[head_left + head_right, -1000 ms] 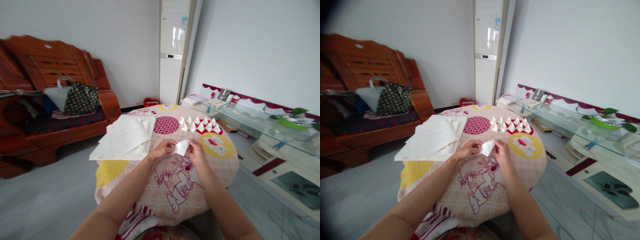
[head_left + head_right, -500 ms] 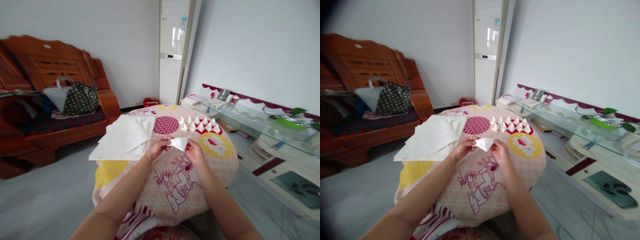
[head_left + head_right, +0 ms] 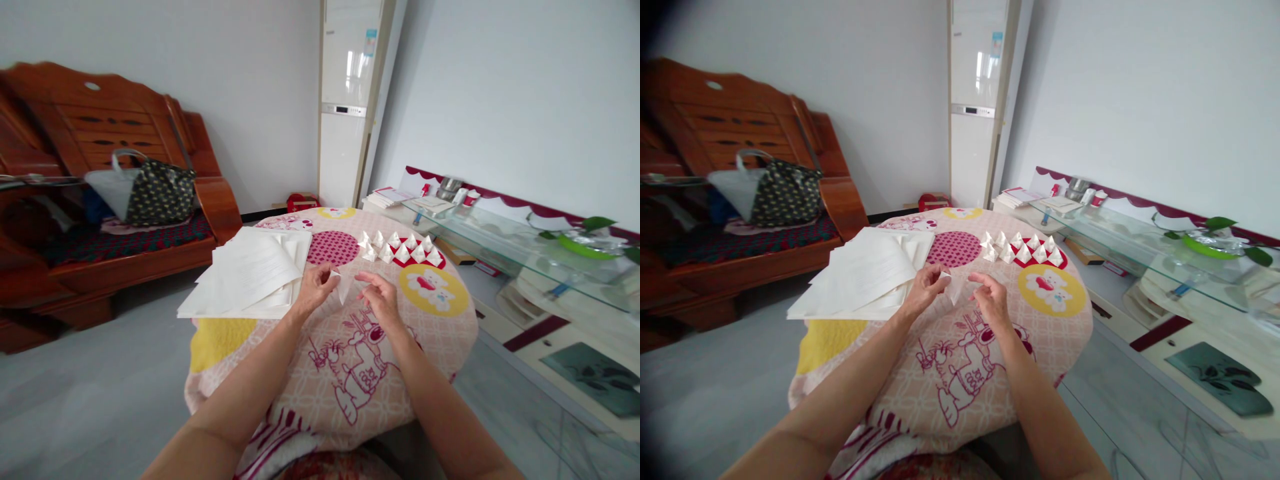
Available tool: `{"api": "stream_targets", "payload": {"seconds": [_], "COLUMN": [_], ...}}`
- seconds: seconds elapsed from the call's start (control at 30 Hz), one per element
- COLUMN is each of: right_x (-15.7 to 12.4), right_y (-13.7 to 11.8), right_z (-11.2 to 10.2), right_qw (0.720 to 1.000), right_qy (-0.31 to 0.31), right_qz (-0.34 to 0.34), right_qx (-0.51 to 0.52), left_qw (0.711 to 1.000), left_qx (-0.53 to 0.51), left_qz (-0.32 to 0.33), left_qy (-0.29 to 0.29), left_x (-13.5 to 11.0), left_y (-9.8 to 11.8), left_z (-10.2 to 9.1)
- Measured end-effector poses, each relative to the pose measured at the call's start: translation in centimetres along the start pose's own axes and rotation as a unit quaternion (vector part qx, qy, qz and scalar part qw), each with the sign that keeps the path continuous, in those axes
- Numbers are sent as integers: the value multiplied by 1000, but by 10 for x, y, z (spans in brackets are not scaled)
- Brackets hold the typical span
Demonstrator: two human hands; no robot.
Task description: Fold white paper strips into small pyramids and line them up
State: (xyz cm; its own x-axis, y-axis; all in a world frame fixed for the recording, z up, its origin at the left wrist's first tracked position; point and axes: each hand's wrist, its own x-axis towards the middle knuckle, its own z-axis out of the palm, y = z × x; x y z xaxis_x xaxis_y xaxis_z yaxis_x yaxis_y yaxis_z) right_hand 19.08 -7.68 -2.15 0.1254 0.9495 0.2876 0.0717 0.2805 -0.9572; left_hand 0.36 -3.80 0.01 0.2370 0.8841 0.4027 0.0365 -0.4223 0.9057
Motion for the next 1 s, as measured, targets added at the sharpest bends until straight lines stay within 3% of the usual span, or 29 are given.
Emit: {"api": "stream_targets", "payload": {"seconds": [0.17, 0.37, 0.6, 0.8, 1.0], "right_x": [-5, -3, -2, 0, 0], "right_y": [-7, -7, -2, 0, -4], "right_z": [9, 3, 6, 2, 0], "right_qw": [996, 992, 997, 995, 994], "right_qy": [-84, -120, -60, 2, 5], "right_qz": [16, 48, 54, 100, 108], "right_qx": [-14, 3, -8, 28, 35], "left_qw": [982, 968, 976, 986, 988], "left_qx": [152, 198, 174, 75, 64], "left_qz": [72, 90, 43, 0, -3], "left_qy": [-89, -122, -127, -152, -139], "left_x": [-7, -8, -5, -2, -2], "left_y": [7, 8, 4, -7, -7], "left_z": [10, 12, 9, 11, 12]}}
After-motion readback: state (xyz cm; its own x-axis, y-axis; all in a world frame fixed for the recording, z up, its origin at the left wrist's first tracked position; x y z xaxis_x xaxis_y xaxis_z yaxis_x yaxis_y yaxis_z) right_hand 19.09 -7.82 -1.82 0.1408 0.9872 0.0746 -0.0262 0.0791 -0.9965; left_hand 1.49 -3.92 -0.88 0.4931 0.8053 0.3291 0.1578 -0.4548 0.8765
